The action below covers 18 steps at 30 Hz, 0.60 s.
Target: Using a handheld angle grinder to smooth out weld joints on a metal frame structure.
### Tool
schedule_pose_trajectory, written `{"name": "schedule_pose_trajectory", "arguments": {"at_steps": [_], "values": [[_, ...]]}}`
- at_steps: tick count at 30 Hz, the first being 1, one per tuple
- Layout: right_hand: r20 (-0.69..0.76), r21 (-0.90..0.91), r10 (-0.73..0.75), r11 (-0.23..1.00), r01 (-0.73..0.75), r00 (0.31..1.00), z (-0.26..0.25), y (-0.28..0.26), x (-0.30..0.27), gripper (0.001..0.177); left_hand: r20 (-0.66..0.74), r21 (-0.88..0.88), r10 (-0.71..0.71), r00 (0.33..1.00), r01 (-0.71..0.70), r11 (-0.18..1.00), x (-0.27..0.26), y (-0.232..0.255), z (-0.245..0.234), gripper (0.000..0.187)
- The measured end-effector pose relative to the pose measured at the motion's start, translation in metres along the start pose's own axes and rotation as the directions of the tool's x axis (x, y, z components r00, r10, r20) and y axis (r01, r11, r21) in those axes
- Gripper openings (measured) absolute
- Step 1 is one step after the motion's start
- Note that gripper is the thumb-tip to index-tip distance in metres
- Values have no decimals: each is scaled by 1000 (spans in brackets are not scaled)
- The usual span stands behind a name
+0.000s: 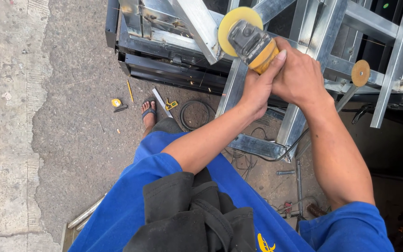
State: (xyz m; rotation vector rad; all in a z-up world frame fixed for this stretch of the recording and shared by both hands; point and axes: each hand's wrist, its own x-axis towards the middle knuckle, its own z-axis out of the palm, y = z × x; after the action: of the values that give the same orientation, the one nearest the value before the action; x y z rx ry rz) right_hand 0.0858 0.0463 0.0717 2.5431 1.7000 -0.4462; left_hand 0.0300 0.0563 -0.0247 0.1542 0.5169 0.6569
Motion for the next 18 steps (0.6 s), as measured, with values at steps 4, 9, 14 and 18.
{"name": "schedule_pose_trajectory", "arguments": {"at_steps": [4,9,14,18], "values": [[-29,-7,-21,1000,21,999,5,3,-3,46,-22,42,-105,994,106,994,-8,22,0,78],[-112,242,212,953,-180,971,4,4,3,78,131,825,-11,991,-103,555,-27,102,-60,32],[-56,219,219,955,-202,974,3,7,6,75,-173,739,285,943,-67,671,44,185,-143,41],[79,299,323,895,-331,943,2,-7,8,79,-103,690,66,992,23,724,119,197,-146,127]]}}
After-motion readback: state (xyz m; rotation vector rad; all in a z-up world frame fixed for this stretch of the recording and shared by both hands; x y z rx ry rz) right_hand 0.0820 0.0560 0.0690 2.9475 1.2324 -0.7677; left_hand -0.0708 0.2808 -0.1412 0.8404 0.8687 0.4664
